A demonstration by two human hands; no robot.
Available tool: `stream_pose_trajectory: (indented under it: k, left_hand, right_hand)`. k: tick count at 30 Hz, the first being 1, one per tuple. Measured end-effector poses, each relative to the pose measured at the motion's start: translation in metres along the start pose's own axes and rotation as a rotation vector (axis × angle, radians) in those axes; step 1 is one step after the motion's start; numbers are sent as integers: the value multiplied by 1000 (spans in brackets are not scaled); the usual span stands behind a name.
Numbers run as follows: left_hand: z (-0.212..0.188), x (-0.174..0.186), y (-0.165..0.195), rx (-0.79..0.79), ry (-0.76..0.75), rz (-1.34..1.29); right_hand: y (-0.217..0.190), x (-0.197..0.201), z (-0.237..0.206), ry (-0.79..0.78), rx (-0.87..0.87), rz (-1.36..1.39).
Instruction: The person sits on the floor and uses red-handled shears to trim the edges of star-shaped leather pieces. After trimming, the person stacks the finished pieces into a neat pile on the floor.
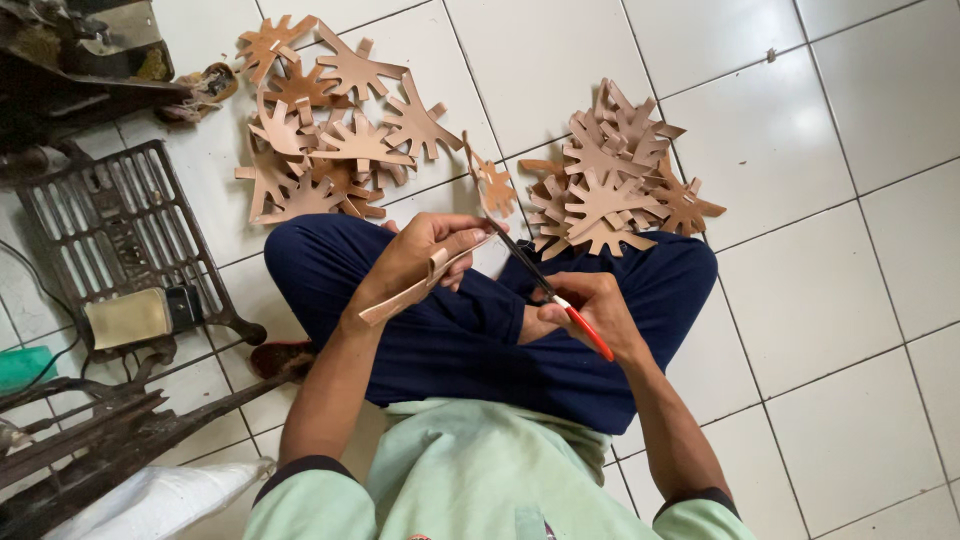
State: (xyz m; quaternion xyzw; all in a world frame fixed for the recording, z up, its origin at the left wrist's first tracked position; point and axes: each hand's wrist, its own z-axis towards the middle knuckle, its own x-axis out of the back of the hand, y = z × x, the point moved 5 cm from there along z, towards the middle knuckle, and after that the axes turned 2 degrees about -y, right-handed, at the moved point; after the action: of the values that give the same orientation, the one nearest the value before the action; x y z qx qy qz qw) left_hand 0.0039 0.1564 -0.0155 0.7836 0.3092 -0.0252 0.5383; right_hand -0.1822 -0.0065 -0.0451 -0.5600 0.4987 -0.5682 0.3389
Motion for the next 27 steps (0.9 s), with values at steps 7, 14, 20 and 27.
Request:
stream_pose_trajectory:
  k: [7,14,20,27]
  left_hand:
    - [19,5,-12,-401,446,31]
    - [40,-11,-28,-482,425,-151]
    - [40,29,-39,-345,530,16]
    - [80,98,-45,-420,656,1065]
  right_hand:
    - [53,-10,-1,357,-163,678]
    - [69,-24,13,442,-48,1026]
    - [49,14,10,590,144,876]
    - [64,75,-21,1008,-99,687]
